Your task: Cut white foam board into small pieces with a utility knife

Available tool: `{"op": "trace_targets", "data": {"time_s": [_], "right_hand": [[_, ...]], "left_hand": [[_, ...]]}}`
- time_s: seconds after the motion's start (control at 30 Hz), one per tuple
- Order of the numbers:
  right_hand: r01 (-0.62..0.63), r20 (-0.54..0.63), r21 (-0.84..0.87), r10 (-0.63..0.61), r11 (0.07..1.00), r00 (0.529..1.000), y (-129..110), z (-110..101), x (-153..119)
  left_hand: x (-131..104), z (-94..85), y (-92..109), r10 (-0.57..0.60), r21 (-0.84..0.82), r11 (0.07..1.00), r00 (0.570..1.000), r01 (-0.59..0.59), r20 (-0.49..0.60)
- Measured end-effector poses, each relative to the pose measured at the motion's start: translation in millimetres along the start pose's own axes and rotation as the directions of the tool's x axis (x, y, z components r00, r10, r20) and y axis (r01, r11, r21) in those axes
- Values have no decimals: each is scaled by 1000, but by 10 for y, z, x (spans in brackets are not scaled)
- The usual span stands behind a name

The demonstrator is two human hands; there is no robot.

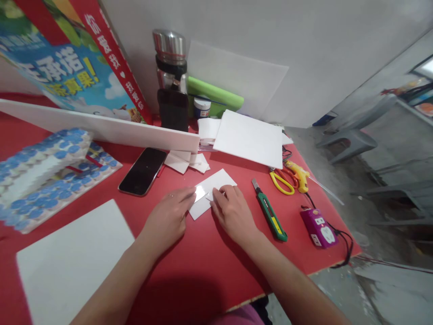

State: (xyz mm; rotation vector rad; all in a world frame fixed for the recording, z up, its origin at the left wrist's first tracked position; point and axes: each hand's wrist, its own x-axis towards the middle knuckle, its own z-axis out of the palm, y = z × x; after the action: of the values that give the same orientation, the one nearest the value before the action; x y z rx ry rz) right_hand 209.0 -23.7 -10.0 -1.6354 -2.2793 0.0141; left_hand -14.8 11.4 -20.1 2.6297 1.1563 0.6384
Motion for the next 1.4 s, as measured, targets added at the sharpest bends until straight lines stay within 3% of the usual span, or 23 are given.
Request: {"op": "trace_targets", "data": {"time_s": [0.33, 0.77, 1.4], "right_hand": [[-18, 15, 21, 18, 1000, 1000, 9, -3, -20], [19, 75, -10, -18, 1000, 997, -10, -63, -46], [19, 77, -51, -15, 998, 997, -7, -35, -71]], "left_hand": [[-2, -16, 23, 5, -9, 1000, 999, -5, -34], [-20, 14, -4, 5, -11, 1000, 1000, -5, 2], [-21, 20, 3, -4, -30, 1000, 1000, 4, -1]]}}
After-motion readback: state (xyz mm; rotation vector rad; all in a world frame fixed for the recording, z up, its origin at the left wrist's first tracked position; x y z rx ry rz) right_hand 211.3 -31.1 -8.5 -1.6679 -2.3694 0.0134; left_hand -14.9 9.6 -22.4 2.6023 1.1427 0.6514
